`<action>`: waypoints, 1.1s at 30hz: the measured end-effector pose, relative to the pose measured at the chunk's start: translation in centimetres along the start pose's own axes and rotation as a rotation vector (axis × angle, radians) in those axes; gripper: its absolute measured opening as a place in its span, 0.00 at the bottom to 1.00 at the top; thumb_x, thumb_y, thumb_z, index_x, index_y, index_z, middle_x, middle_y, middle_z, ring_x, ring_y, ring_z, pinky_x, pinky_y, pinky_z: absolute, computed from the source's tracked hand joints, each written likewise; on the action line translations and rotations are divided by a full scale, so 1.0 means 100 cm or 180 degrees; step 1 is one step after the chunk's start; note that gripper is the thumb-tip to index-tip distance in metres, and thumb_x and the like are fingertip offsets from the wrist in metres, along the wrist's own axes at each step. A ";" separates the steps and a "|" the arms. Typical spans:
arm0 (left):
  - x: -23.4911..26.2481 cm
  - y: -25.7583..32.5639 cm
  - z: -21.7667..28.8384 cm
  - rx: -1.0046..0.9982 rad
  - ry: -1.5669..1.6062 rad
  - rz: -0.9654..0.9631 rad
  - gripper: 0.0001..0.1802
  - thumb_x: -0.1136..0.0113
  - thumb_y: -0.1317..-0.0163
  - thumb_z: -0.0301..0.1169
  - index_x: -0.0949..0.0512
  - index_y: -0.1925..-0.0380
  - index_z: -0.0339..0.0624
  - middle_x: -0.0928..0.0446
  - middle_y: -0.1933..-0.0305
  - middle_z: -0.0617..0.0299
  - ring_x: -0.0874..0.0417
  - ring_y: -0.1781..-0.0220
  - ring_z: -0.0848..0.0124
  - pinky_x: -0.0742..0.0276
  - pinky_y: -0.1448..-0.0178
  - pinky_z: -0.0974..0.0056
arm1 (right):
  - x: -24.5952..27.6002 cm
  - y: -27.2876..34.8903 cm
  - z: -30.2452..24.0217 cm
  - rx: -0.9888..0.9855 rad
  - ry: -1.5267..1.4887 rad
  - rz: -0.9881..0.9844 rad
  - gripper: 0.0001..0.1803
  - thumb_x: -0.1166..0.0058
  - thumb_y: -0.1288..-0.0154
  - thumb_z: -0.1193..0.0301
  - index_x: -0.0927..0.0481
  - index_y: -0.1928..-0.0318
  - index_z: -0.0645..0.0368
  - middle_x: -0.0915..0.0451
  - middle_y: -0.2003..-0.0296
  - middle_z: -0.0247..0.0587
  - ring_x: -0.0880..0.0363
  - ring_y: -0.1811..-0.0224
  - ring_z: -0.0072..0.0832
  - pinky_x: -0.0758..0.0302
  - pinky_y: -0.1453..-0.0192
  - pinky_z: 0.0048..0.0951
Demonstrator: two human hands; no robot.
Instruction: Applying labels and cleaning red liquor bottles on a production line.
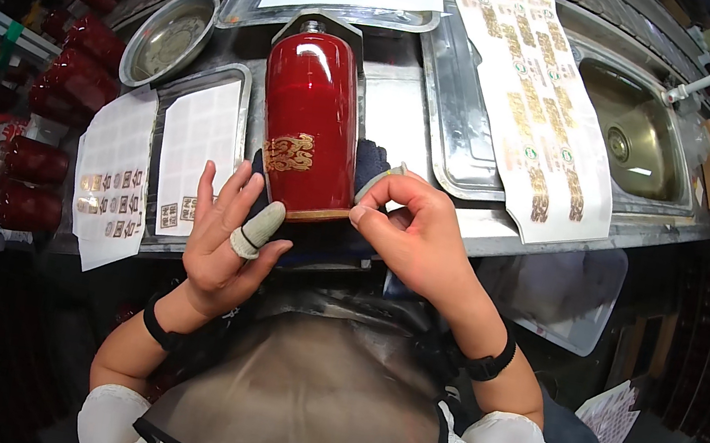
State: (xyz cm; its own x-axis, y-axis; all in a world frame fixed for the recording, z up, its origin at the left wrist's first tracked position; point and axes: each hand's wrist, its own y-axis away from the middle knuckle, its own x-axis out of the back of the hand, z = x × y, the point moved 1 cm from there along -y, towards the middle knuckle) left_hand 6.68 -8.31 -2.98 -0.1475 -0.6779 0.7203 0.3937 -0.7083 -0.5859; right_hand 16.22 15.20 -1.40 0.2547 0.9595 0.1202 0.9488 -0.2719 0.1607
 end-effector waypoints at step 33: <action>-0.001 0.005 0.001 0.0144 0.0066 0.0024 0.22 0.26 0.43 0.27 0.16 0.47 0.36 0.27 0.29 0.40 0.27 0.28 0.38 0.50 0.23 0.28 | -0.031 0.006 -0.012 0.0801 0.1209 0.0749 0.25 0.26 0.43 0.58 0.27 0.62 0.62 0.26 0.66 0.41 0.30 0.71 0.33 0.30 0.66 0.33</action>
State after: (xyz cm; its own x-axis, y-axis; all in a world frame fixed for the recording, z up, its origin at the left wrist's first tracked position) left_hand 6.94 -8.59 -3.31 -0.1629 -0.6874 0.7078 0.4355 -0.6938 -0.5736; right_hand 15.81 11.96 -0.48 0.4253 0.7674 0.4798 0.9014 -0.4066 -0.1487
